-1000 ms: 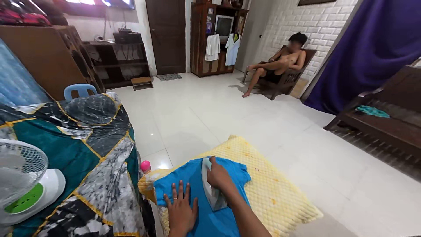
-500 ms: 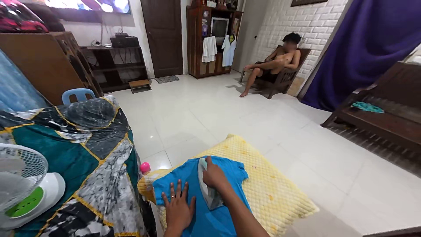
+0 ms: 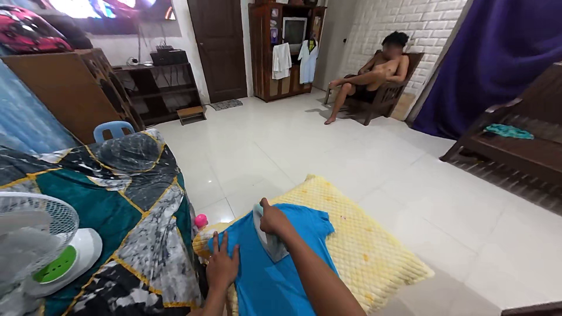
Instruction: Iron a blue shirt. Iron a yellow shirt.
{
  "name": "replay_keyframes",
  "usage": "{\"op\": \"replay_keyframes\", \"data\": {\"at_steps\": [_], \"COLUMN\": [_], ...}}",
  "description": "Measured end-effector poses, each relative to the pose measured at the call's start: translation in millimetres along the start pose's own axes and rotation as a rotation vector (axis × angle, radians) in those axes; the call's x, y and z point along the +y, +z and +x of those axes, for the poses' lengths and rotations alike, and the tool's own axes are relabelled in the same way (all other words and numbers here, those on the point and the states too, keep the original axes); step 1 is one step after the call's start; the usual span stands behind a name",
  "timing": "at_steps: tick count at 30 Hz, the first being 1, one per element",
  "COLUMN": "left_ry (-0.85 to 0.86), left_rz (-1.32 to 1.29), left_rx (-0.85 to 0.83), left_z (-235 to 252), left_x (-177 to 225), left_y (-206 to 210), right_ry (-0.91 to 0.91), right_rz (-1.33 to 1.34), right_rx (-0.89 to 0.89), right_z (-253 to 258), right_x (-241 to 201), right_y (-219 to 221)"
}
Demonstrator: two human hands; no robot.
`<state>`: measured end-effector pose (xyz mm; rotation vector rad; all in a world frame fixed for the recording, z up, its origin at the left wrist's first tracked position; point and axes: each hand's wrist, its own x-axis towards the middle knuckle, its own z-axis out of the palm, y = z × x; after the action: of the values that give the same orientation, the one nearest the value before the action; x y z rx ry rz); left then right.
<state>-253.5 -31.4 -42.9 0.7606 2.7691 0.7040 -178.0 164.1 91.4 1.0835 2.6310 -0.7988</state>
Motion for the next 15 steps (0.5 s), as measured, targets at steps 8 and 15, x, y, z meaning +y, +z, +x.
{"op": "replay_keyframes", "data": {"at_steps": [8, 15], "left_ry": [0.025, 0.033], "left_rz": [-0.149, -0.216], "left_rx": [0.144, 0.194], "left_z": [1.1, -0.3], "left_x": [-8.9, -9.4], "left_y": [11.9, 14.0], "right_ry": [0.052, 0.007], "right_rz": [-0.002, 0.053], "right_rx": [-0.043, -0.012], "right_z": [-68.6, -25.4], "right_x": [-12.0, -35.6], "right_y": [28.4, 26.7]}}
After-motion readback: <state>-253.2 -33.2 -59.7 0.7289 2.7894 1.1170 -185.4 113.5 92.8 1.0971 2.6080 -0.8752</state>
